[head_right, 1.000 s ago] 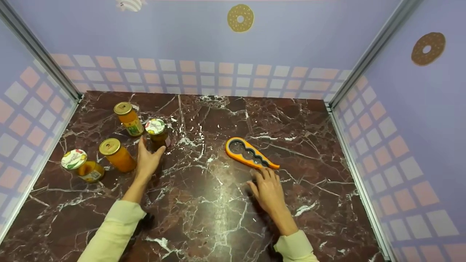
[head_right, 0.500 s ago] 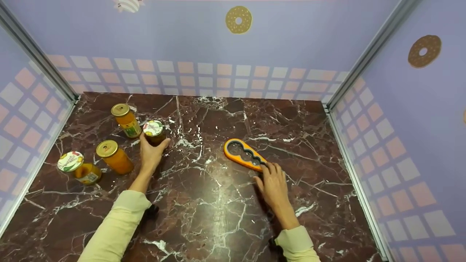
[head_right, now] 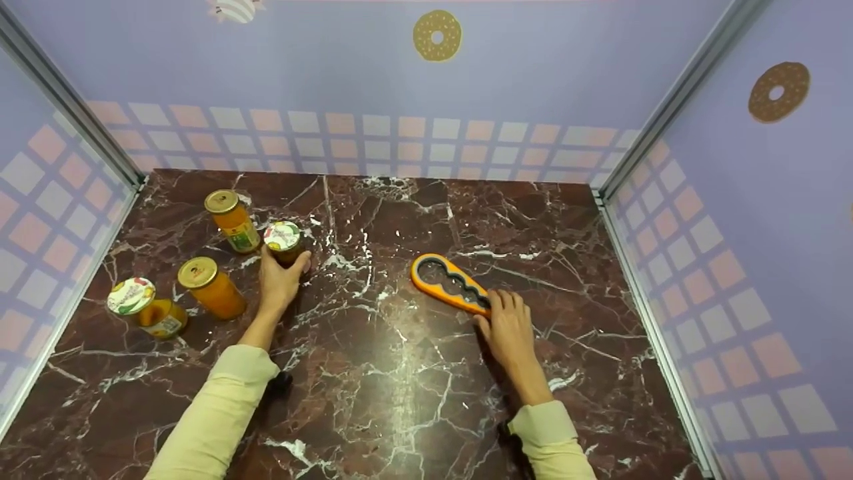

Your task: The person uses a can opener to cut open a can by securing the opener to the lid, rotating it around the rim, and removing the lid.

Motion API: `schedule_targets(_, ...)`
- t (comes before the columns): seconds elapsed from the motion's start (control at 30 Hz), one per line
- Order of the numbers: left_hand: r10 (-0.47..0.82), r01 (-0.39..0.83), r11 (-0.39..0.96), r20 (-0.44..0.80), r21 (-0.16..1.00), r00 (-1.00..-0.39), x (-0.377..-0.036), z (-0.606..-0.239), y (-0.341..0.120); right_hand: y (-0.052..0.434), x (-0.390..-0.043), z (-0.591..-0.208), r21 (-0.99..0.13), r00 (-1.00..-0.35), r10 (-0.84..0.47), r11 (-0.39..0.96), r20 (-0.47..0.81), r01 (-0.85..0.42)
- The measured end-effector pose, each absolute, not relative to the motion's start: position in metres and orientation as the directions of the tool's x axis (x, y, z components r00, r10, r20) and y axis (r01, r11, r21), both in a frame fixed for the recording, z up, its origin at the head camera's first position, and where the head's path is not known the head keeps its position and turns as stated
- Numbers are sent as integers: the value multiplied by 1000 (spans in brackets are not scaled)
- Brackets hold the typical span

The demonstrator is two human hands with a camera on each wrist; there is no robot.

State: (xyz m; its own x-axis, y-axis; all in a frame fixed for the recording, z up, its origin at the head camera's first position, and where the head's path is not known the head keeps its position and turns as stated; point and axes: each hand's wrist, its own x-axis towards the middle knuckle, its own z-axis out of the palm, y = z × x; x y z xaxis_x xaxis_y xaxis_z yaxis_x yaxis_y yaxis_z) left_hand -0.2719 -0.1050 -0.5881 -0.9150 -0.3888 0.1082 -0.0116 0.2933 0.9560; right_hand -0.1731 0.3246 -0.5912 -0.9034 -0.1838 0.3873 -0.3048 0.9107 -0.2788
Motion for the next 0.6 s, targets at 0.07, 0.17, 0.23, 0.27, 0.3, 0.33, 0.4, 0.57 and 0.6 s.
schedule_targets(0.07,-368,-6,295,108,955,-923,-271,-588,-105,325,-176,-591,-283,-917,-180,914,357,-290)
schedule_targets(0.17,-344,-3,297,104,955,-933,-269,-589,-103,326,-180,-590,-280,-934,-179,921,310,-270)
schedule_targets(0.23,-333,-5,298,99,955,-938,-266,-589,-101,326,-183,-590,-278,-941,-177,925,287,-259)
schedule_targets(0.27,-327,-8,299,95,954,-940,-265,-588,-101,326,-184,-589,-276,-945,-177,927,276,-254)
schedule_targets(0.3,-323,-5,296,95,955,-942,-263,-588,-100,326,-185,-589,-278,-947,-177,927,268,-252)
schedule_targets(0.33,-319,-2,292,95,956,-943,-262,-587,-100,326,-186,-589,-281,-949,-176,927,261,-250)
schedule_targets(0.4,-316,1,293,97,956,-944,-260,-587,-100,325,-188,-590,-288,-950,-179,924,255,-252)
schedule_targets(0.57,-296,23,306,118,952,-948,-253,-586,-98,324,-191,-591,-298,-943,-188,916,275,-269)
schedule_targets(0.6,-291,27,312,122,950,-949,-252,-586,-98,324,-191,-592,-296,-941,-190,915,281,-273)
